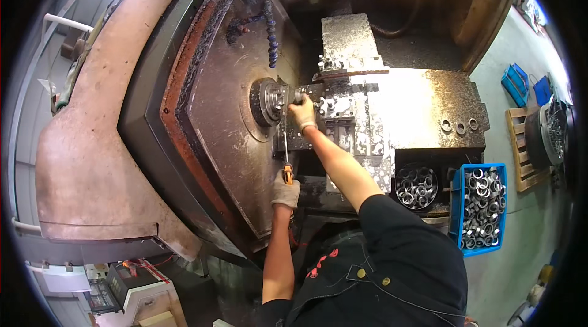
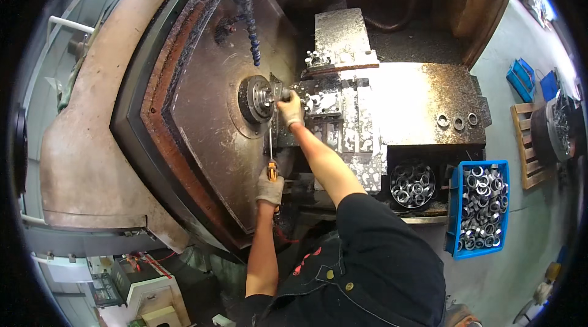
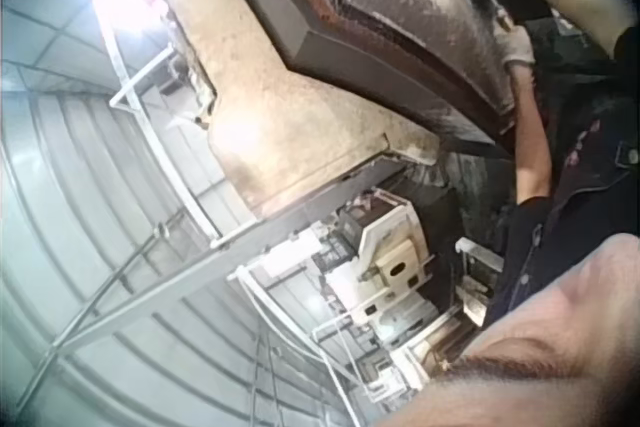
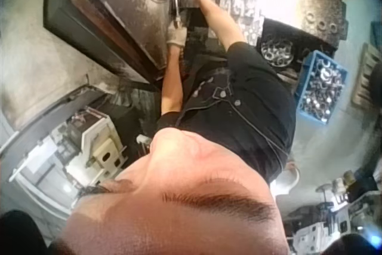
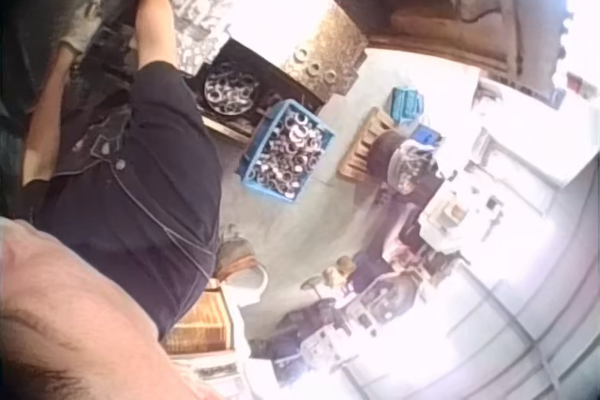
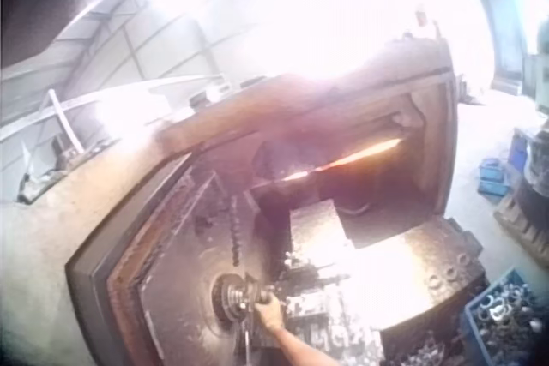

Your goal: The person operates a CNC lathe machine in a workshop. They open the machine door, use a screwdriver to adjust the chuck and tooling, and place metal rings into the machine. The person also interacts with the control panel and retrieves parts from a blue bin.

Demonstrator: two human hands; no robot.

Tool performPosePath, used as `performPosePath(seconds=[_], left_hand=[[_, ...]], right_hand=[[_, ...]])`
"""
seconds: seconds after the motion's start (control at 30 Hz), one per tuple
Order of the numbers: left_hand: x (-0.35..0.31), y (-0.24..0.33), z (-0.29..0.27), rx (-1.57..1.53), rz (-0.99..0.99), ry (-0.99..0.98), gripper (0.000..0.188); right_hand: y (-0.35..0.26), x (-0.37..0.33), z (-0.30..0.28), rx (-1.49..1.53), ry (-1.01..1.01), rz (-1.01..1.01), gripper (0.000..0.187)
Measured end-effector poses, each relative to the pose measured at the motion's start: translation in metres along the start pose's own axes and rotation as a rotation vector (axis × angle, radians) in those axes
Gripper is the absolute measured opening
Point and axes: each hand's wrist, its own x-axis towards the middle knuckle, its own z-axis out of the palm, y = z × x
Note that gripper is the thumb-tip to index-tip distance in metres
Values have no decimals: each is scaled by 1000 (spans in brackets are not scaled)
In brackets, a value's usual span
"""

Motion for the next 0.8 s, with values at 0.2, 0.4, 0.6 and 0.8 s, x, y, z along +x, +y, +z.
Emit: performPosePath(seconds=[0.2, 0.4, 0.6, 0.8], left_hand=[[14, -18, 5, -99, 53, 48, 32], [13, -13, 2, -74, 63, 43, 31], [8, -9, 2, -110, 76, 62, 24], [4, -4, 1, -96, 113, 85, 20]], right_hand=[[-2, -44, -3, -333, 32, 118, 30], [-28, -15, 7, -236, 103, 157, 28], [-73, -6, 16, -275, 100, -11, 24], [-93, -19, -8, -615, -202, -97, 27]])
